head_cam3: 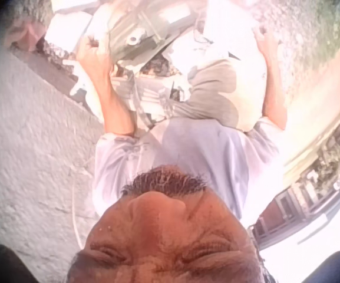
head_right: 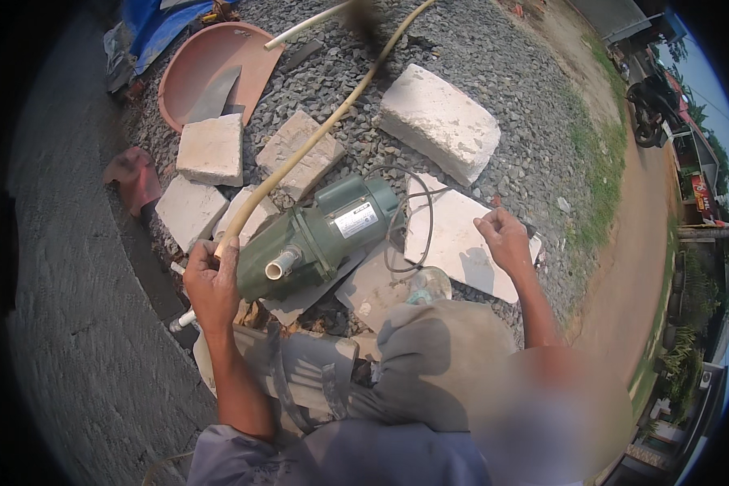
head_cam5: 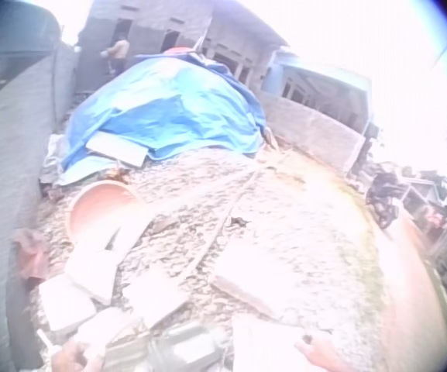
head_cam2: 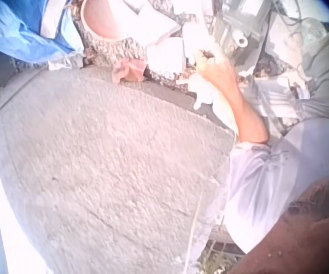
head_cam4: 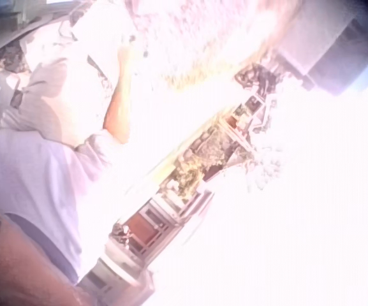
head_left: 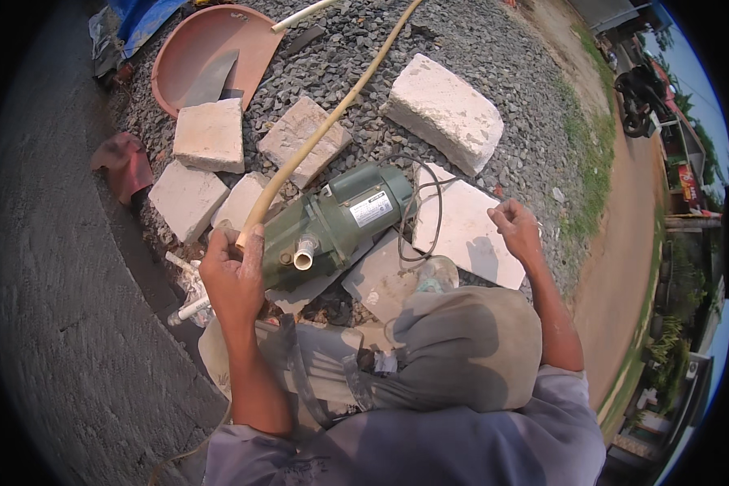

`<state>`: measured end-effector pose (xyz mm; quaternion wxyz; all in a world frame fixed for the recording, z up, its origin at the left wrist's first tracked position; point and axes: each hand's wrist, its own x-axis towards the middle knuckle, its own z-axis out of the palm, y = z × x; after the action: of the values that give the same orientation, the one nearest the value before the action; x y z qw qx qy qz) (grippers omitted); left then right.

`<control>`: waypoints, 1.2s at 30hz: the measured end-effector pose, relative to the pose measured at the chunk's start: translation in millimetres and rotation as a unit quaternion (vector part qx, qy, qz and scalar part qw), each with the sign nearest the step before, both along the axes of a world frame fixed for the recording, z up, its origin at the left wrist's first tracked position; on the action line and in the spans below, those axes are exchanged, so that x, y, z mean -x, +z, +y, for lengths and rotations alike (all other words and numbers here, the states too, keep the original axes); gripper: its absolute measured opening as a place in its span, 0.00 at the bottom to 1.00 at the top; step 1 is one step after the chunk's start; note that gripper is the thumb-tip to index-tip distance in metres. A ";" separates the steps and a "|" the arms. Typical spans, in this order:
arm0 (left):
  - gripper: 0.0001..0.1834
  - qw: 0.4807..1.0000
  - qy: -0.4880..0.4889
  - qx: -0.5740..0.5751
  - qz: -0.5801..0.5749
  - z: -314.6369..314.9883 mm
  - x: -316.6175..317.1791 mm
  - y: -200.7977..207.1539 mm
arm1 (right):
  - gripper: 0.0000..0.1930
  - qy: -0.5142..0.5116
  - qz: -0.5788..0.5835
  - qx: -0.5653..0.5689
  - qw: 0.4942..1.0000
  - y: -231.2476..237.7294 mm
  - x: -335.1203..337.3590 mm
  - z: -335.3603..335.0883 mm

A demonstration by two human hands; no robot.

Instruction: The person walks through a construction site, picks up a wooden stick, and then squats to work on a water pump and electrical components. They connect a hose to the pump and plug in a power cord.

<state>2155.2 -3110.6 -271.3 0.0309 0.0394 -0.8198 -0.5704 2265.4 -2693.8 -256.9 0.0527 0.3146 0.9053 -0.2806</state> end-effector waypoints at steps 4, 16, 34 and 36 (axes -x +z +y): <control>0.12 0.992 -0.012 0.105 -0.073 -14.3 8.7 -9.1 | 0.19 0.139 -0.003 -0.320 0.937 -24.2 -9.6 55.6; 0.14 0.909 -0.195 0.306 -0.204 -15.9 2.6 -41.2 | 0.16 0.076 -0.213 -0.258 0.939 -72.6 -28.0 91.0; 0.17 0.891 -0.203 0.306 -0.268 -12.7 12.4 -44.0 | 0.08 0.095 0.035 -0.287 0.953 -69.7 -6.2 72.3; 0.18 0.889 -0.193 0.309 -0.277 -12.7 12.8 -44.8 | 0.09 0.117 0.052 -0.278 0.952 -73.7 3.4 78.9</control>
<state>2142.4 -3123.3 -316.0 -0.2975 0.0254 -0.9215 -0.2485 2262.0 -2614.9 -330.6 -0.0519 0.1934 0.9794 -0.0260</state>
